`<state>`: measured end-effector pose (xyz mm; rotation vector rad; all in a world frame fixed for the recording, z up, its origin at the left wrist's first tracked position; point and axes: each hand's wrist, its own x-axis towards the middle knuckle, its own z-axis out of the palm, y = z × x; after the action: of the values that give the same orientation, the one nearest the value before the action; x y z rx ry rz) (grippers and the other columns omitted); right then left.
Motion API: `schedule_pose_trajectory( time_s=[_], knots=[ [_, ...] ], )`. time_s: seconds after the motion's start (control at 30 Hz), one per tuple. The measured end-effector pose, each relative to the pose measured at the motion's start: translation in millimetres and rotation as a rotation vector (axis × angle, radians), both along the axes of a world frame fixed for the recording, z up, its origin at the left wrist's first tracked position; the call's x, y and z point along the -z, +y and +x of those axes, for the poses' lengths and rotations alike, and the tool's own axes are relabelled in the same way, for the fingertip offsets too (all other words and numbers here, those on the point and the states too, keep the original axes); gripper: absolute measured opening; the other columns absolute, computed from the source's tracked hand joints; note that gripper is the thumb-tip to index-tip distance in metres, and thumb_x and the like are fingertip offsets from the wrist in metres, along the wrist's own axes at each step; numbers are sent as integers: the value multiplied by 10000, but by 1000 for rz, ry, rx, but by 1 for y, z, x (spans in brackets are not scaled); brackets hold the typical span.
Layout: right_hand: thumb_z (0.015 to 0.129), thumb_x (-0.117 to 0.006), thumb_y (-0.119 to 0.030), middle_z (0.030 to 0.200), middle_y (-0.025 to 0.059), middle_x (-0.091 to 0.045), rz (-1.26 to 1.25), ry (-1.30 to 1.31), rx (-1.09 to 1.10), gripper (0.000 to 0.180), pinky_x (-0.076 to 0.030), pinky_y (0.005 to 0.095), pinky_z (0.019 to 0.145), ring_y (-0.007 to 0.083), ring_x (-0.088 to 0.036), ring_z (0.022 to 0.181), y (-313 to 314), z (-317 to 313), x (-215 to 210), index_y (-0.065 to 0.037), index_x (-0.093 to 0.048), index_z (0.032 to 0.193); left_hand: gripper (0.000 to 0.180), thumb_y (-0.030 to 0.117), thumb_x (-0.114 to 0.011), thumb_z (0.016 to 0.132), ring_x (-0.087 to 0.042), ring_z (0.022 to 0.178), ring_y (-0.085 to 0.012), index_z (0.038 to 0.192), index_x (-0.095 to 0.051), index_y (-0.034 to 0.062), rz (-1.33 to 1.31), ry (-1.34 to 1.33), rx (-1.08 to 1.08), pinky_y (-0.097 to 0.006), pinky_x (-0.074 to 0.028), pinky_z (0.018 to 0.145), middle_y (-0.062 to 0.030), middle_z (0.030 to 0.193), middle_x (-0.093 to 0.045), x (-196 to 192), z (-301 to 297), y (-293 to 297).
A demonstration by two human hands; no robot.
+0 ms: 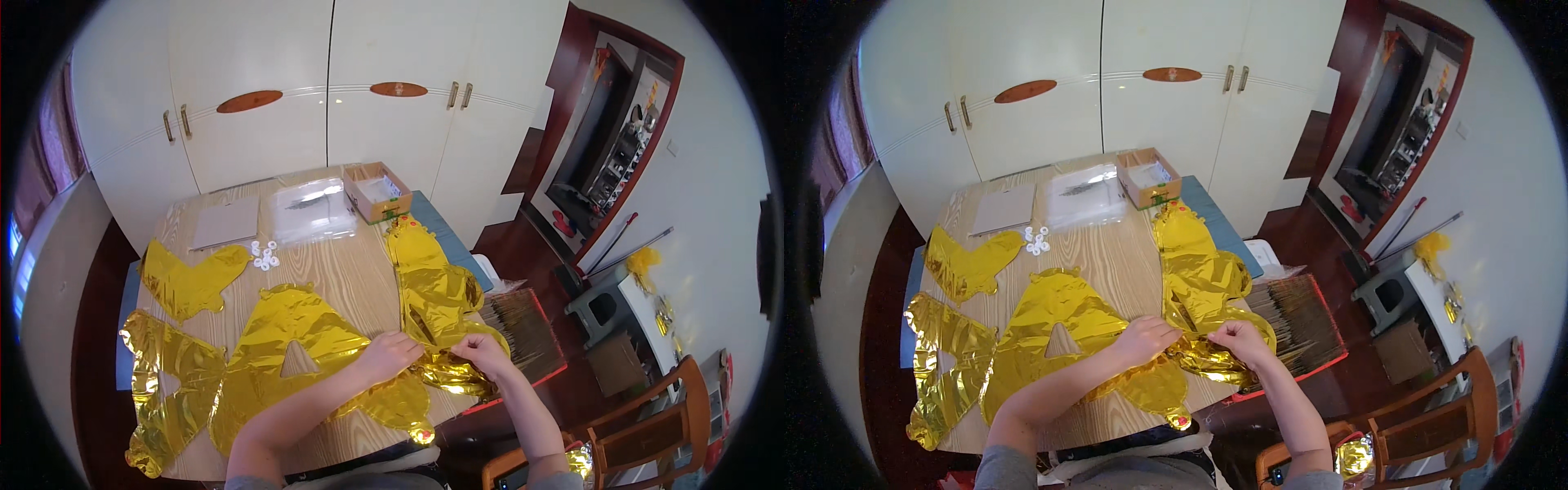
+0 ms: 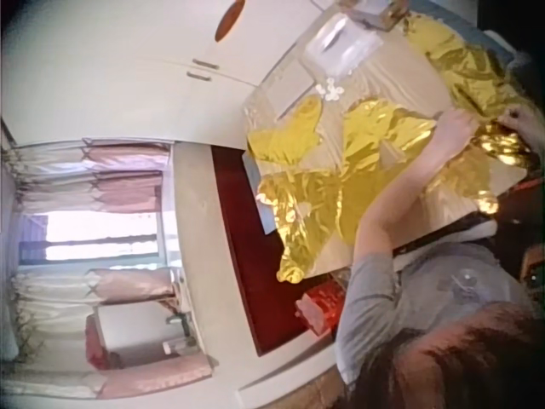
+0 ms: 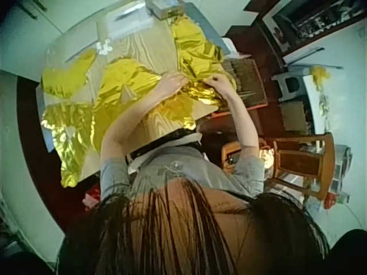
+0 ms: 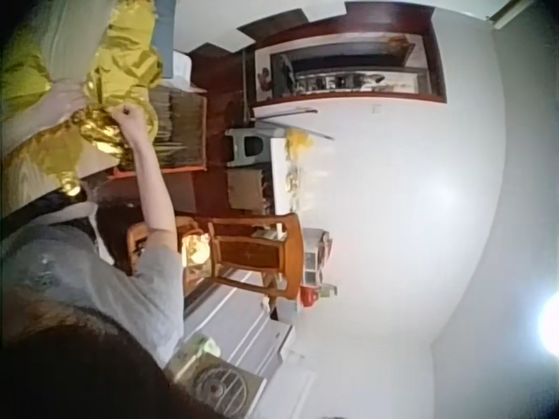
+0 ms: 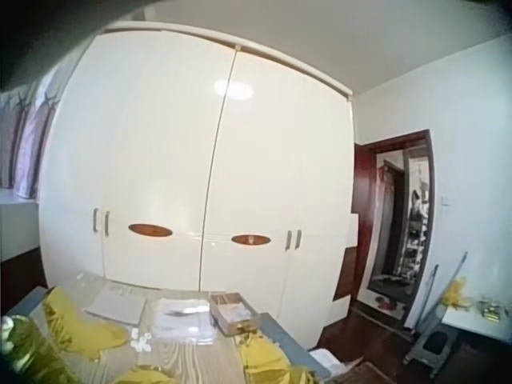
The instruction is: Folding large gold foil sheets on a table.
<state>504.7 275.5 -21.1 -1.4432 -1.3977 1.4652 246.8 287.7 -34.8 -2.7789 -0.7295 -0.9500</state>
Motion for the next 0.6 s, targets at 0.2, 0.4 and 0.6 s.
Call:
schedule_pose_trajectory(
  time_s=[0.2,0.4,0.6],
  knots=[
    [874,-668,-67,817,0,-650,31,-61,-46,54,-464,209,660,49,-576,732,-4,-1,-3,-15,-664,859,266,160,-591,757,-579,957,-170,1011,-641,99,124,69,-31,-303,-434,759,-22,1003,-596,-42,11,-24],
    [897,-649,-111,806,-19,-628,56,57,-38,84,-437,208,622,39,-537,705,-5,0,4,-27,-654,899,214,199,-574,771,-483,1108,-145,929,-685,105,294,314,-60,-282,-373,818,14,1135,-576,-37,33,-35],
    [921,-616,-144,805,-51,-577,101,-14,110,86,-412,207,650,38,-495,739,14,12,-9,-63,-613,889,184,192,-560,784,-470,1238,-237,861,-661,60,405,409,50,-346,-364,1000,-102,1220,-590,-12,30,-31]
  ],
)
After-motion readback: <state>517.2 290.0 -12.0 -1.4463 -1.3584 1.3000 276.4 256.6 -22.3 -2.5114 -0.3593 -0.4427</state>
